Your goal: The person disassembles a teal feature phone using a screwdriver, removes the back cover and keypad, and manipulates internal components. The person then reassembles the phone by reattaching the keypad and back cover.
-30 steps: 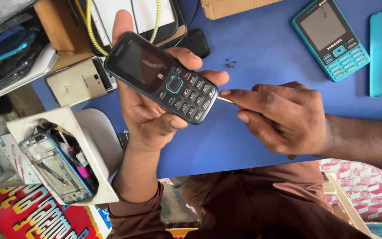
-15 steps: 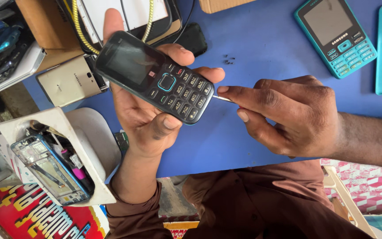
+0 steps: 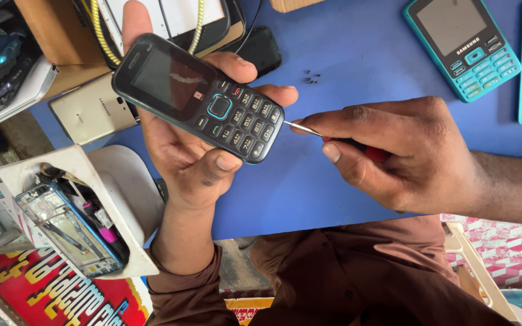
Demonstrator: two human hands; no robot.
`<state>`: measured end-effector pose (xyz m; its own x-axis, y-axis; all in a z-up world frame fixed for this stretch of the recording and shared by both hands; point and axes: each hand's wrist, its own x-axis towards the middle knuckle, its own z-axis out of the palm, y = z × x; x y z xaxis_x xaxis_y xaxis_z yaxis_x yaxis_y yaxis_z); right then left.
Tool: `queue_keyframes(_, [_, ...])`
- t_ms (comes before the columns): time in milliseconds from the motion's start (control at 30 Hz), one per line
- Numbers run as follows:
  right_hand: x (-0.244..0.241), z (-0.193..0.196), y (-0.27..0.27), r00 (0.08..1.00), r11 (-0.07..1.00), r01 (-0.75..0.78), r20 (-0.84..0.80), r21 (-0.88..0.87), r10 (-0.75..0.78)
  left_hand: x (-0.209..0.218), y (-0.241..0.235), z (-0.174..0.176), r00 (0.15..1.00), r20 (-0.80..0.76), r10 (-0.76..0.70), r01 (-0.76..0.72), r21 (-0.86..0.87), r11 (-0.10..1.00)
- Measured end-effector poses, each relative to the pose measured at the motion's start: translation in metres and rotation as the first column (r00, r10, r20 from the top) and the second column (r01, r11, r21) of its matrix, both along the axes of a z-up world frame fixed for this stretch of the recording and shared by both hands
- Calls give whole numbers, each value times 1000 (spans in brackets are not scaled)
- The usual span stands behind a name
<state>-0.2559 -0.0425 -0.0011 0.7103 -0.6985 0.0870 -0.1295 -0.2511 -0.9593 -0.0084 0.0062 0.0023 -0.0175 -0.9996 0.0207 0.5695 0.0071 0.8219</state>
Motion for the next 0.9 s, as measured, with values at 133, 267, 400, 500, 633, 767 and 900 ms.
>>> queue_keyframes(133, [-1,1,-1,1000,1000,-10,-4,-17,10,-2,-1,-1,999,9,33,-33,23,999])
queue_keyframes(267, [0,1,-3,1000,998,-6,-5,-67,5,0,2,2,1000,15,13,-13,7,1000])
queue_keyframes(400, [1,-1,-4,1000,992,-25,9,-126,26,1,3,-3,1000,9,14,-14,4,1000])
queue_keyframes(500, [0,-1,-4,1000,988,-29,3,-151,30,3,1,-6,1000,14,22,-22,1,1000])
queue_keyframes(633, [0,-1,-5,1000,983,-23,1,-181,23,3,0,-5,999,34,-7,8,-21,1000])
queue_keyframes(767, [1,-1,-5,1000,980,-23,3,-198,24,2,0,-4,999,33,-5,6,-49,999])
queue_keyframes(900, [2,2,-5,998,988,-20,-59,-154,11,2,0,-4,998,51,30,-29,-23,999])
